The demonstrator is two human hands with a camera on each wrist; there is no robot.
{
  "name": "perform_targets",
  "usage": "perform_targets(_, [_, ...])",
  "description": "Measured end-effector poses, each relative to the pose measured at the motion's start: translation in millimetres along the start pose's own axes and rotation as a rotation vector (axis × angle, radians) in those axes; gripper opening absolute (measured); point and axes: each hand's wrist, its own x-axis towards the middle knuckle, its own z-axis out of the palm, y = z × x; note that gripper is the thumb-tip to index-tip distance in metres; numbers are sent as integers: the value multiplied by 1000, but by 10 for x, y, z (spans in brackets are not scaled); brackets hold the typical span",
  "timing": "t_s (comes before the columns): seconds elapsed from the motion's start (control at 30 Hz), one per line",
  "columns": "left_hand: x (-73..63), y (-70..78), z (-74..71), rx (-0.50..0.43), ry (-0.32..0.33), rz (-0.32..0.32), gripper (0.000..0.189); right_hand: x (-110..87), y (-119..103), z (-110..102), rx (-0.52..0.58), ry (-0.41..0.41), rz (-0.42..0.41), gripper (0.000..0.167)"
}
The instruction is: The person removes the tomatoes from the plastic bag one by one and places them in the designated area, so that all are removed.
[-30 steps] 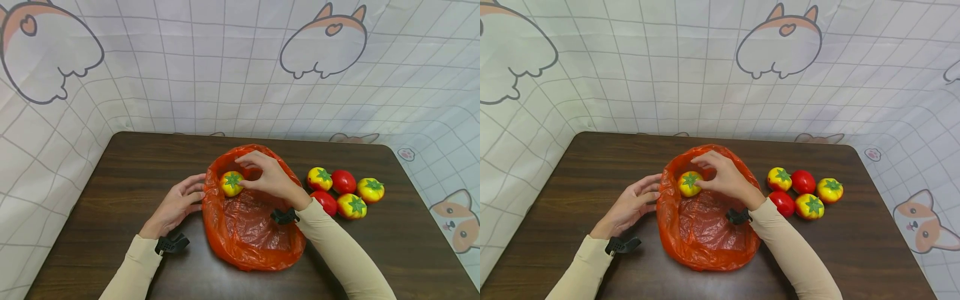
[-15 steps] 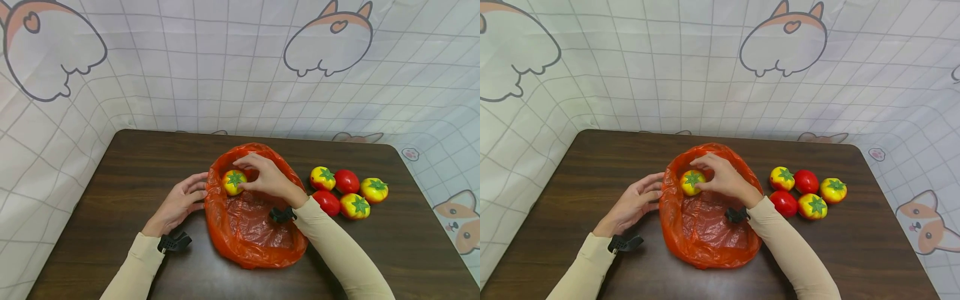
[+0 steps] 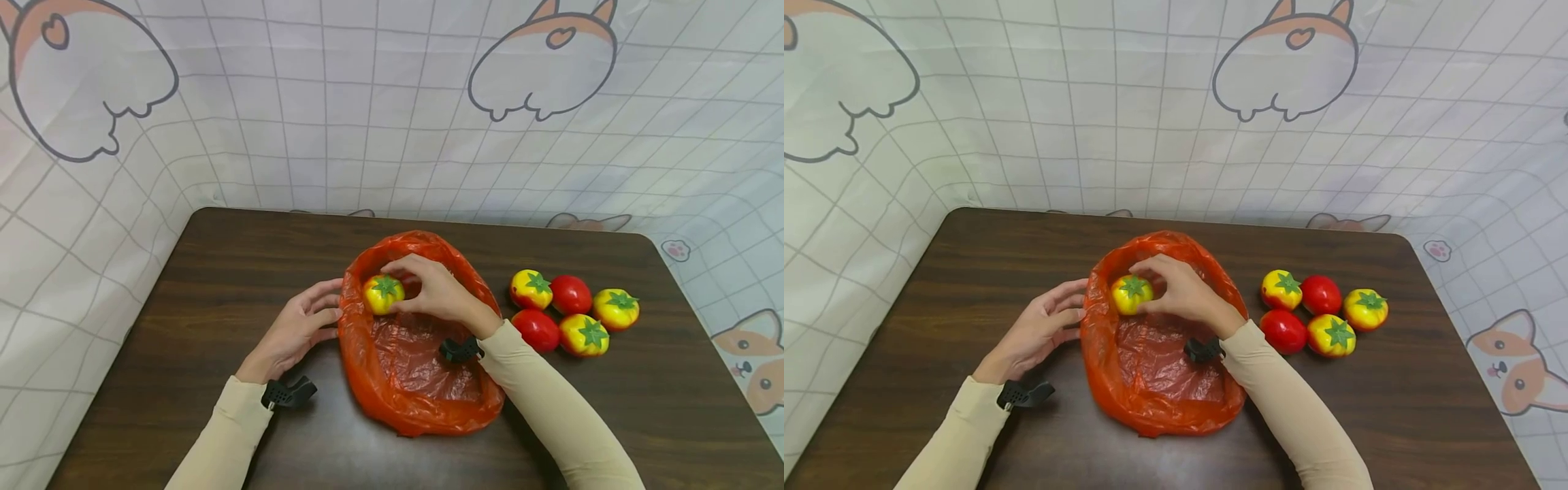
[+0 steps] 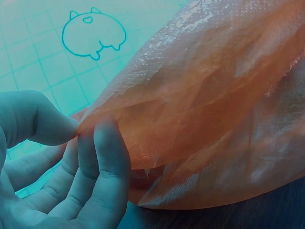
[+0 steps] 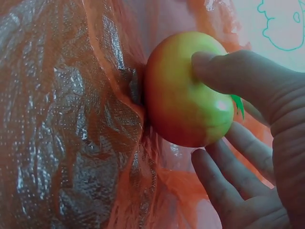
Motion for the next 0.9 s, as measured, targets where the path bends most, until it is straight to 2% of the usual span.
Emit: perform_targets(0.9, [0, 12, -4, -7, 1, 6, 59, -32, 19, 20, 32, 6, 38, 64])
